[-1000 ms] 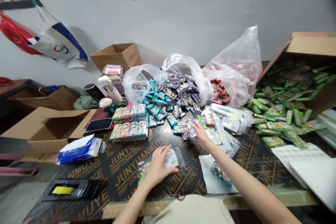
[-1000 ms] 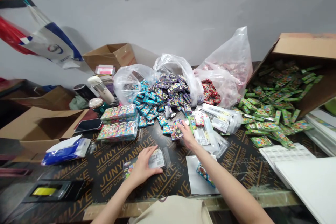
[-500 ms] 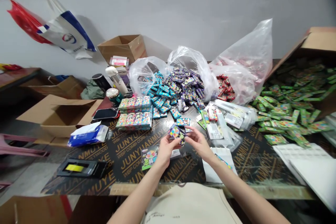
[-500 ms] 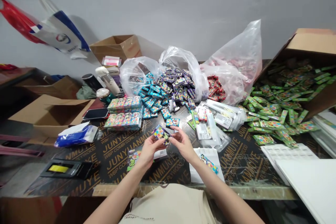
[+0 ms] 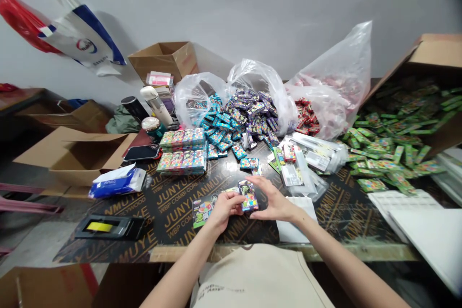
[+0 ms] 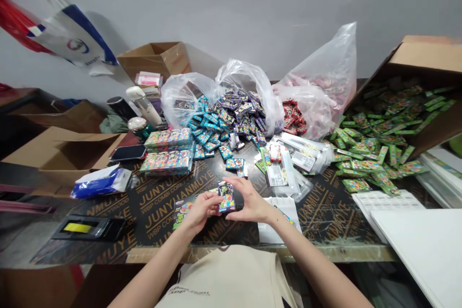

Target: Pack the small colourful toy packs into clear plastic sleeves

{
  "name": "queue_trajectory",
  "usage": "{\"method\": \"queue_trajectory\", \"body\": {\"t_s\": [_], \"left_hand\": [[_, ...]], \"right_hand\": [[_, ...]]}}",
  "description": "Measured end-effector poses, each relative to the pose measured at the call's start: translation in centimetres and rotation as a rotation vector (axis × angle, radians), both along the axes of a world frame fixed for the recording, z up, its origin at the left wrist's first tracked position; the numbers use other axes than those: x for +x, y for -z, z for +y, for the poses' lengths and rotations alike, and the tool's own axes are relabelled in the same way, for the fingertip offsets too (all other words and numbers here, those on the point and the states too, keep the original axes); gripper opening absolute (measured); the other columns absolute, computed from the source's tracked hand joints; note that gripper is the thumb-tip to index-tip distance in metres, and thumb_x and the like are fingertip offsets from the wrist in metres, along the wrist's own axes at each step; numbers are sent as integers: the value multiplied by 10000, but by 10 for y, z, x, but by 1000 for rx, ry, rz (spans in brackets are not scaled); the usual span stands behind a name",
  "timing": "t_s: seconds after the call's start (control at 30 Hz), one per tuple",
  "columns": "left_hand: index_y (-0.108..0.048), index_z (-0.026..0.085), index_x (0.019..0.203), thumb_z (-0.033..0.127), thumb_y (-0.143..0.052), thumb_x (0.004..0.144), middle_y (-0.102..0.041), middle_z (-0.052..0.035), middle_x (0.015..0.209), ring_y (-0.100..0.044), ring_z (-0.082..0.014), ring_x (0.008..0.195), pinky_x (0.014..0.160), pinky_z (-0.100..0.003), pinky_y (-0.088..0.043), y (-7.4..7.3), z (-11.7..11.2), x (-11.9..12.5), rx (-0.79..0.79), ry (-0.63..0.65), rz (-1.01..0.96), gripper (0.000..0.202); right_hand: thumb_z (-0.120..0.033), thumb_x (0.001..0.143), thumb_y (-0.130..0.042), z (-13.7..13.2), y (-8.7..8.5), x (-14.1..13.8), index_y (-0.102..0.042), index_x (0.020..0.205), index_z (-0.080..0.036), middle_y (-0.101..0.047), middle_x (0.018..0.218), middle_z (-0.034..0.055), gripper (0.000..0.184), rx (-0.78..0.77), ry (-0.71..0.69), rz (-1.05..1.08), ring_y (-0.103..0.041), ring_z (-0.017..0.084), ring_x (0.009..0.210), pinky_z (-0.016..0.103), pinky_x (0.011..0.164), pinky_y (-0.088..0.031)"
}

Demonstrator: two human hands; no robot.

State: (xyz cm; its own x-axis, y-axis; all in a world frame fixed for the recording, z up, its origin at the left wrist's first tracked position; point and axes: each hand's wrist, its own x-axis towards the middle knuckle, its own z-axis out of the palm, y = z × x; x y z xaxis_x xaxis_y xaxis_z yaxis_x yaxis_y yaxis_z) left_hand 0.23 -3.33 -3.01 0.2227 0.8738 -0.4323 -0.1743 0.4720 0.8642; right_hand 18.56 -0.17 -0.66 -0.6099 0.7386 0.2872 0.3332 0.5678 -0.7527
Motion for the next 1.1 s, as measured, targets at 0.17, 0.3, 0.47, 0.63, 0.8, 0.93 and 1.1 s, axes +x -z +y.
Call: {"method": "queue_trajectory", "body": {"t_s": [0.17,0.3,0.47,0.63,0.8,0.93,1.1], "left_hand": [[-611,153,1028,473,-641,652,-621,-108,1018,-570,-231,932,832,-371,-438,4,2,-25,425,123,531,495],[-383,225,1307,404,-796,399,-483,-119,1236,-394,-326,1164,1016,-501,-217,18,3,-46,748,332,1110,1014],[-171,229,1387,329,-723,529,-498,-92,1203,-445,-266,1105,1001,-453,-252,25,1,-50,816,405,1126,1025],[-108,219,1396,276,-703,550,-440,-100,1284,-409,-266,1161,1038,-466,-211,15,1,-46,869,384,1023,1035],[-152,222,1388,292,-711,563,-452,-93,1266,-427,-261,1149,1024,-443,-266,17,2,-45,829,315,974,999],[-148,232,1388,313,-709,586,-482,-83,1218,-460,-243,1112,979,-405,-331,20,3,-42,796,235,939,982],[-151,249,1386,315,-704,597,-488,-75,1180,-476,-233,1070,956,-400,-353,20,1,-36,754,279,934,966]], "right_hand": [[-225,541,-684,0,16,8,-466,1185,-214,-463,1159,94,680,123,179,-91,-433,270,1107,405,950,-331],[-272,560,-712,6,34,17,-430,1230,-224,-459,1160,106,729,177,241,-182,-424,295,1112,439,930,-321],[-434,540,-763,7,45,20,-396,1267,-243,-467,1196,117,837,154,228,-170,-422,308,1118,443,922,-326],[-465,537,-760,4,42,20,-411,1259,-232,-489,1218,110,836,39,49,-120,-437,297,1127,440,940,-320],[-505,540,-747,-4,39,17,-335,1320,-228,-474,1273,121,925,55,111,-51,-404,301,1186,475,997,-245],[-380,806,-547,-20,35,8,-336,1324,-274,-463,1312,86,569,152,49,-122,-405,250,1212,506,1047,-84],[-303,824,-491,26,34,29,-253,1367,-266,-405,1357,86,594,238,262,-244,-322,247,1267,490,1040,-101]]}}
